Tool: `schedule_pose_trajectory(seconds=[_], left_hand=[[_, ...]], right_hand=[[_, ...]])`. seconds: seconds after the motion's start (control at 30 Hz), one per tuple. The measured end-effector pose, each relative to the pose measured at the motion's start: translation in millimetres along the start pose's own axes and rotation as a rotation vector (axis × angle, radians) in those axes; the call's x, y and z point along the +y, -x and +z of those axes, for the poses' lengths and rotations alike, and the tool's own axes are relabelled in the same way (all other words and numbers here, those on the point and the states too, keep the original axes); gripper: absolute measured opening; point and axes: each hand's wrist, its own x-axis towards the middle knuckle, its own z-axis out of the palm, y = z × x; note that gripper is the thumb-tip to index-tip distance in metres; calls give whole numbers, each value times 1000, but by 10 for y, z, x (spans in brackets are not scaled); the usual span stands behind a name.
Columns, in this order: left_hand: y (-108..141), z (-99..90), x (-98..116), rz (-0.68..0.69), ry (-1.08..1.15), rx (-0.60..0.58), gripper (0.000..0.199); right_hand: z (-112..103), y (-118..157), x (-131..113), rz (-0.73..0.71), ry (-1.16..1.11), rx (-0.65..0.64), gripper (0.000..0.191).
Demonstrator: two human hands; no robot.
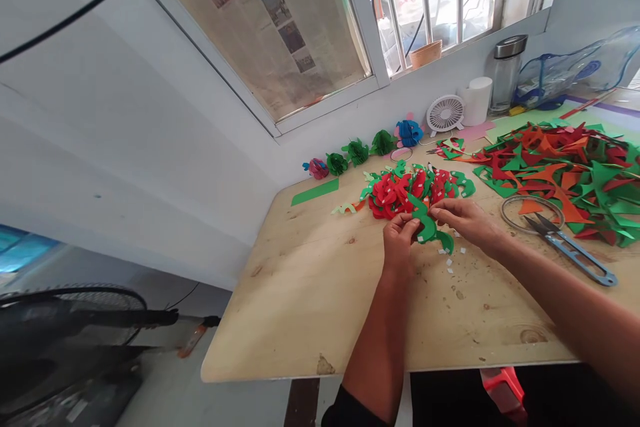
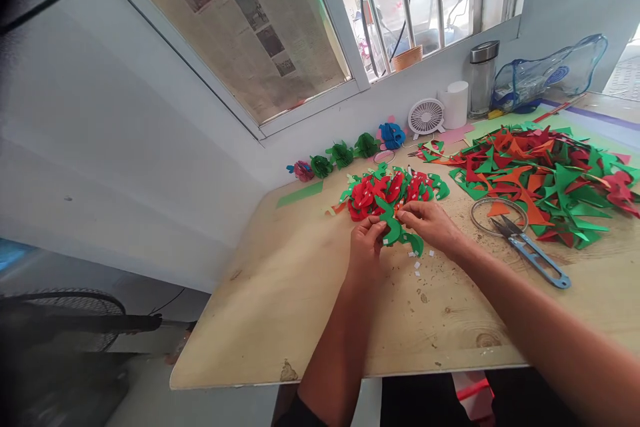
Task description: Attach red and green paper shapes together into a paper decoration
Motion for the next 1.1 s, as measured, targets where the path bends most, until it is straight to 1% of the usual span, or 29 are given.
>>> schedule_pose_trajectory(seconds=[0.1,0.2,0.27,0.33,0.47,0.63,0.73,0.8,0.87,0.97,1.1], left_hand=[[1,8,-2,44,-90,-24,17],[23,26,1,131,-208,-32,16],[42,40,3,187,-277,-23,15],[58,50,2,216,-324,-11,14],[67,52,-12,207,-348,-16,15],[50,40,-17,153,-315,-68,25],[44,34,-17,97,-275,-121,31],[48,32,-24,70,-271,-169,33],[60,33,-37,81,-293,-184,30],[83,35,-57,151,-348,-152,23],[86,35,-51,201,-371,-141,22]], right_hand=[[13,5,-10,-26,-50,3,26],[36,-12,43,-50,-113,17,20],[49,-22,83,-76,-116,31,16],[57,-25,106,-99,-90,52,13],[55,-20,113,-112,-30,100,13],[49,-34,139,-50,-38,118,11],[47,-44,164,-40,-84,113,11],[43,-44,169,-32,-73,117,11],[39,-38,162,-15,-39,126,11],[35,-29,147,0,-11,127,12],[38,-33,152,-3,-52,136,12]])
